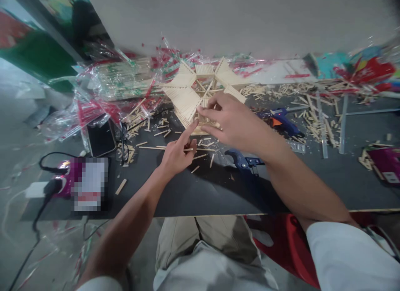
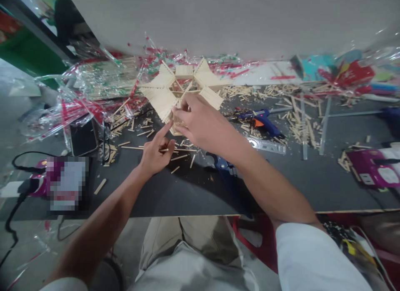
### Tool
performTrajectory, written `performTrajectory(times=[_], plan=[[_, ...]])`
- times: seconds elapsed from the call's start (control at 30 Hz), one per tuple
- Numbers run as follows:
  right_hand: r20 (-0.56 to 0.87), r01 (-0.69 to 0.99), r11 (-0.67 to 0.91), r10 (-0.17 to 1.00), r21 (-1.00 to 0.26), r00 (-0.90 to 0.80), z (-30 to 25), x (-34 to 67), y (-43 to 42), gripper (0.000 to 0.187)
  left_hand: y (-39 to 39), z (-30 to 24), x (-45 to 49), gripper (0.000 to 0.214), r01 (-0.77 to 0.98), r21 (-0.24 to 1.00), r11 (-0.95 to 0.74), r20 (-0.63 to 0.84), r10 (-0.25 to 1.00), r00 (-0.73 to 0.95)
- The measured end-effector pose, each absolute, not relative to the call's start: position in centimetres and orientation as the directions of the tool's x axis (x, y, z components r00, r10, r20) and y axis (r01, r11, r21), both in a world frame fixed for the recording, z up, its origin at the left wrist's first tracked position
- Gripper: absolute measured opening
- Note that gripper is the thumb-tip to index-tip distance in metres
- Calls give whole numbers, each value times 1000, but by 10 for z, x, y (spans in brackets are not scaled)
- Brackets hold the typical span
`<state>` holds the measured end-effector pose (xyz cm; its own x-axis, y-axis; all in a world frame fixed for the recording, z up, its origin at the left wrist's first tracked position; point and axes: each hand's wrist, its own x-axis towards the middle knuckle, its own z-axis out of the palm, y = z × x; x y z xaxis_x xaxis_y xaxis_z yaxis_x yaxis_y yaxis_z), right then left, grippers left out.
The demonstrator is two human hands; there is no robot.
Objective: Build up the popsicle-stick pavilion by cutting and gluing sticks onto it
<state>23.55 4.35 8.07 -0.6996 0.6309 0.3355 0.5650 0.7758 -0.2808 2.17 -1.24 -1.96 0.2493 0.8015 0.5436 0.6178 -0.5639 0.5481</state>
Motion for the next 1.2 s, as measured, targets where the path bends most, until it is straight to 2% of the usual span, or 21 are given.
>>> performTrajectory(times=[0.27,0.43,0.9,1.2], plan=[[325,558,775,632,-298,-704,81,237,47,34,-13,-22,20,55,657,551,-515,496,835,239],[368,573,736,677,-360,-637,77,238,53,31,-14,-21,21,58,654,557,-512,504,834,223],[387,500,742,664,-447,-640,70,240,61,31,-16,-19,22,58,676,575,-462,440,871,221],[374,514,751,656,-415,-655,77,239,52,27,-17,-18,22,61,665,582,-468,429,871,238]])
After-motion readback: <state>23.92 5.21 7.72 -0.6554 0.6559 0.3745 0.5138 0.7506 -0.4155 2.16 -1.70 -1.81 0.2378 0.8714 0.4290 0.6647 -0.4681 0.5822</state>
